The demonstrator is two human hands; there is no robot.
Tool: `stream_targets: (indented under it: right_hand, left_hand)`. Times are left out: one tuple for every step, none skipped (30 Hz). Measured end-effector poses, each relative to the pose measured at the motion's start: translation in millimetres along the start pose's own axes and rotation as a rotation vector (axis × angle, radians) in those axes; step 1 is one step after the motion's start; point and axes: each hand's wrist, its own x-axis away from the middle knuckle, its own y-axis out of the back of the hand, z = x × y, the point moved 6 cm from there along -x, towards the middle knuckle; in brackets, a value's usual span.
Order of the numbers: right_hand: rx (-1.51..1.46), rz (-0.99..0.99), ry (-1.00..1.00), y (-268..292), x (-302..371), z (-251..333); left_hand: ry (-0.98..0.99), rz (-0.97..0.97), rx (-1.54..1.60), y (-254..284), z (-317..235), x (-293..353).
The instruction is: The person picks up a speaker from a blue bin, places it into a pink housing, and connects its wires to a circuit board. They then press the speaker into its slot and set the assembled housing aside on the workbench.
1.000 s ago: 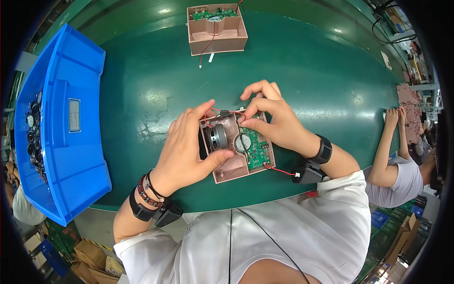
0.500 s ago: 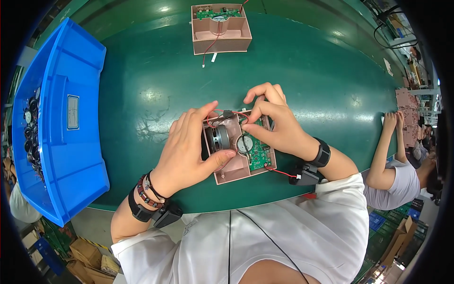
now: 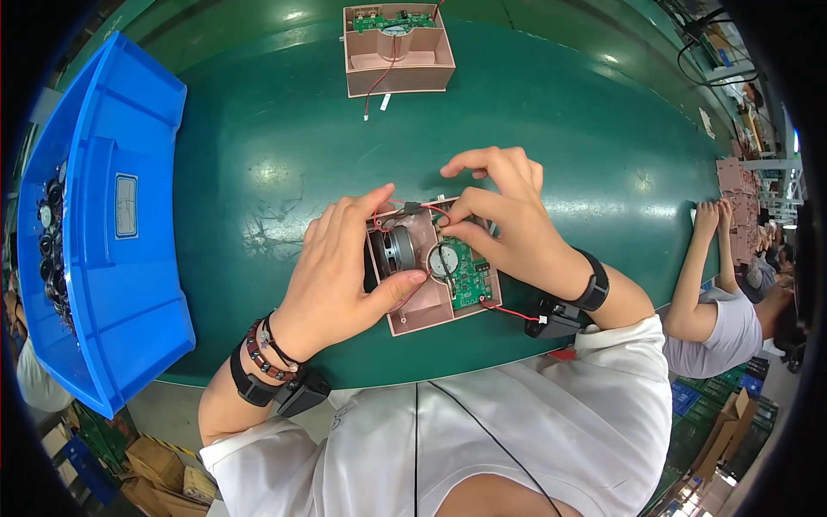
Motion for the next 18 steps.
stream_targets:
  right_hand:
    - [0.015,0.001,0.015,1,0,1]
    - [0.031,0.001,0.03,1,0,3]
    - [0.047,0.002,0.045,1,0,4]
    - [0.049,0.002,0.046,2,-1,5]
    - [0.05,0.013,0.047,2,-2,7]
    - [0.05,0.024,0.047,1,-4,10]
    - [0.049,0.034,0.046,2,-5,12]
    - [0.049,0.033,0.043,3,-8,13]
    - [0.048,0.065,0.049,3,-12,13]
    - [0.048,0.096,0.054,3,-16,13]
    - [0.047,0.127,0.058,3,-19,14]
    - [0.045,0.123,0.053,5,-22,14]
    - [0.078,0.147,0.071,4,-25,17]
    - [0.111,0.171,0.089,3,-27,19]
    - [0.144,0.195,0.107,2,-29,20]
    - [0.143,0.189,0.099,2,-31,20]
    - [0.168,0.211,0.094,0,-31,21]
    - [0.192,0.233,0.089,-1,-30,21]
  left_hand:
    - [0.003,0.002,-0.001,0,0,0]
    - [0.002,0.0,-0.001,0,0,0]
    - [-0.002,0.0,-0.005,1,-1,1]
    - [-0.005,0.0,-0.01,1,-1,1]
    - [-0.008,0.001,-0.014,1,-2,1]
    - [-0.009,0.0,-0.014,0,-1,1]
    - [-0.011,0.008,0.016,0,-1,1]
    - [-0.013,0.016,0.046,-1,0,1]
    - [-0.015,0.025,0.077,-2,0,1]
    - [-0.016,0.03,0.077,-2,0,1]
    - [-0.001,0.027,0.079,-2,0,2]
    - [0.013,0.024,0.08,-1,1,3]
    - [0.027,0.021,0.081,-1,1,3]
    - [0.024,0.029,0.08,-1,2,3]
    - [0.035,0.019,0.112,-2,3,3]
    - [0.046,0.009,0.144,-3,5,3]
    - [0.056,0.001,0.175,-4,6,4]
    - [0.051,0.013,0.173,-5,6,4]
